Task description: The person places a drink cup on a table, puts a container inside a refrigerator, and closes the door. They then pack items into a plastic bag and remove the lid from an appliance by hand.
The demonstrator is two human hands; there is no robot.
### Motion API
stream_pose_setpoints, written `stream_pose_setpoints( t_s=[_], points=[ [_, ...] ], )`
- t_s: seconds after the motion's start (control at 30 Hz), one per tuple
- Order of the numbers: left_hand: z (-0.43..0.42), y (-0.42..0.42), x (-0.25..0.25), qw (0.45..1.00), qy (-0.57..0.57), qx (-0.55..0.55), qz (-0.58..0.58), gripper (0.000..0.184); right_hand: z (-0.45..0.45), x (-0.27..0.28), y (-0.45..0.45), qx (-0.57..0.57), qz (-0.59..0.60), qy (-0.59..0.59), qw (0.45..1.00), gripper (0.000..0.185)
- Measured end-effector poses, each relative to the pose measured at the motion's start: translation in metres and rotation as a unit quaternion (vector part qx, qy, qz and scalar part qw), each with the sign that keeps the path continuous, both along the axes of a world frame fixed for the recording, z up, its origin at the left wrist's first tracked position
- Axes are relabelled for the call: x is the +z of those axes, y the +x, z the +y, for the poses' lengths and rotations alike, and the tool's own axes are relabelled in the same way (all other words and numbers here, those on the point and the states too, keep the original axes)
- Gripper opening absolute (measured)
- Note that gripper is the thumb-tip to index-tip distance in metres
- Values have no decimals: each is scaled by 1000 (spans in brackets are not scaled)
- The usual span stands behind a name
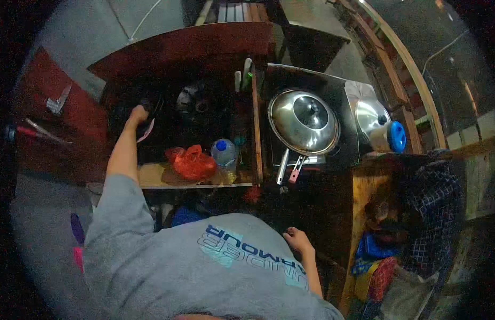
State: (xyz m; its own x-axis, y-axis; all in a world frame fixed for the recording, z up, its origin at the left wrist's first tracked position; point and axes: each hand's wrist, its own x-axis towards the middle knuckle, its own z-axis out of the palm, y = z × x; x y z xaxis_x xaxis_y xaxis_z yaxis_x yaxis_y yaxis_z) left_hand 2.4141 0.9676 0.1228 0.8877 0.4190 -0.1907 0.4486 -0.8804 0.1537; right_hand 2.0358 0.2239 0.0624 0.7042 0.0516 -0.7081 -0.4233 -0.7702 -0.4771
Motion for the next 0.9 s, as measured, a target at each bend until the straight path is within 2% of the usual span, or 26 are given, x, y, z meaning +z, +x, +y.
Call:
stream_pose_setpoints(
  t_s=[0.1,0.17,0.23,0.27,0.3,0.33,0.4,0.43,0.57,0.6,0.67,0.73,0.77,0.8,0.87,0.9],
  points=[
    [10,1,1,1000,-8,-17,-22,42,1,0,-9,-17,6,9,1000,53],
    [25,0,0,993,-7,25,-115,56,-10,-16,-16,7,21,-36,999,52],
    [32,-14,5,937,100,-82,-324,69,-21,-27,-23,-3,28,-27,999,53],
    [30,-21,16,929,93,-80,-349,71,-27,-33,-28,-11,31,-19,999,53],
    [8,-33,49,920,87,-76,-374,73,-26,-32,-26,9,37,-70,997,53],
    [-6,-40,67,922,91,-74,-369,73,-30,-37,-29,13,41,-66,997,53],
    [-20,-56,88,904,214,-84,-359,73,-37,-46,-31,-11,34,-51,998,51],
    [-17,-60,93,905,219,-80,-355,73,-35,-41,-30,-54,58,-32,996,49],
    [-22,-61,121,872,274,-83,-397,74,-54,-70,-46,-24,18,-17,999,48],
    [-28,-62,131,861,291,-79,-409,75,-49,-55,-45,-24,19,-15,999,48],
    [-34,-64,145,857,291,-88,-416,76,-45,-31,-45,-100,70,-8,992,47],
    [-46,-69,160,845,324,-74,-419,77,-83,-83,-73,-92,61,1,994,47],
    [-63,-74,175,853,303,-46,-422,77,-100,-103,-84,-86,53,8,995,48],
    [-73,-80,184,852,305,-46,-424,77,-108,-98,-89,-86,51,10,995,48],
    [-97,-84,199,807,273,-47,-521,80,-122,-78,-106,-80,62,-14,995,48],
    [-109,-81,207,774,292,-39,-561,77,-126,-66,-113,-95,57,-14,994,48]
  ],
)
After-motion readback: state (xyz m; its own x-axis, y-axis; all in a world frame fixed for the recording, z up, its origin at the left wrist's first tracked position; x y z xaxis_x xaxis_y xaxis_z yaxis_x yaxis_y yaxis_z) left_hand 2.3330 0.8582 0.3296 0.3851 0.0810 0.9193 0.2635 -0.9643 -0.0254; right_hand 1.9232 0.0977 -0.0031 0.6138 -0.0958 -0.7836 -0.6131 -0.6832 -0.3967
